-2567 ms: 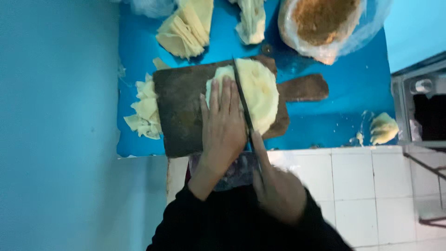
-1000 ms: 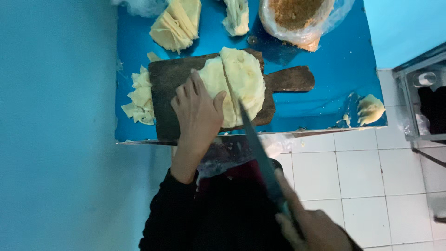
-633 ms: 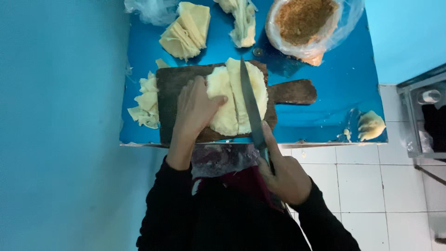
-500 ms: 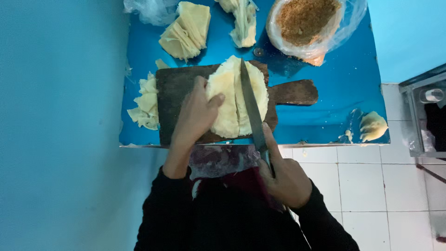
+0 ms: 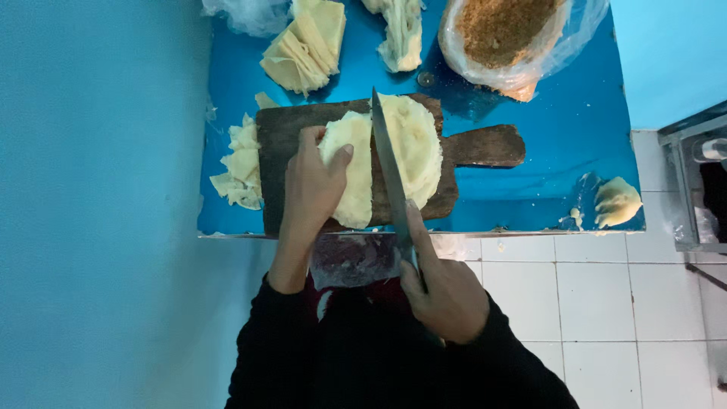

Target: The person shapes round dough discs on a wooden board, pressing small pieces of dough onto the discs and folding dough over them. They then cut the stacked dough with a knife into pieces and pinch off small dough bits by hand on the table.

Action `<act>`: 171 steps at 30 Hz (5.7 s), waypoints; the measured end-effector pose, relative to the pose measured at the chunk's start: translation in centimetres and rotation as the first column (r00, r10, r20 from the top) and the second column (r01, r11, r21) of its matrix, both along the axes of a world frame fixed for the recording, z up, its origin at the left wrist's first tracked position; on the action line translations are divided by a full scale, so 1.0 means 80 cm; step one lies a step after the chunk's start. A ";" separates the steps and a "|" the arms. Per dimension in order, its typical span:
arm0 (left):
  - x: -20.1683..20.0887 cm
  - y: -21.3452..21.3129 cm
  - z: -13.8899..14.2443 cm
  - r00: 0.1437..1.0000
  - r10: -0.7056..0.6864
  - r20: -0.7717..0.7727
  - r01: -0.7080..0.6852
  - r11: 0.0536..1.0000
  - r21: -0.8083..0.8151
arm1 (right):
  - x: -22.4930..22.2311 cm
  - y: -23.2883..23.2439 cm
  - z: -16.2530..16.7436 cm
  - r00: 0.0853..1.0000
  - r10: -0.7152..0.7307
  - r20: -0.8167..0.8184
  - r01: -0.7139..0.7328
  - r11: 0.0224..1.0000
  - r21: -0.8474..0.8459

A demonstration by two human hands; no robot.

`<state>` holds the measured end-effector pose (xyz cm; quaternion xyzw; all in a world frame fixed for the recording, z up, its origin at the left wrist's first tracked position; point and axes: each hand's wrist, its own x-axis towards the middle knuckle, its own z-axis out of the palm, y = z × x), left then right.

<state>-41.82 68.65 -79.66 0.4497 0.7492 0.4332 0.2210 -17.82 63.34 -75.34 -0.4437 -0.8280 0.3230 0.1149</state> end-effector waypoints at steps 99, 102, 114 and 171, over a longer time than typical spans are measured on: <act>0.098 0.046 0.012 0.923 -0.321 0.213 0.281 0.939 0.200 | 0.020 0.185 0.012 0.887 0.071 -0.456 0.004 0.987 0.161; 0.090 0.040 0.024 0.877 -0.458 0.147 0.420 0.878 0.228 | 0.023 0.205 0.033 0.838 0.106 -0.536 -0.082 0.994 0.067; 0.034 0.022 0.062 0.865 -0.434 0.253 0.459 0.887 -0.050 | 0.014 0.207 0.010 0.781 -0.205 -0.590 0.048 0.961 -0.271; 0.063 0.025 0.030 0.975 -0.044 0.217 0.004 0.983 0.184 | 0.026 0.245 -0.018 0.815 -0.166 -0.555 -0.010 0.954 -0.299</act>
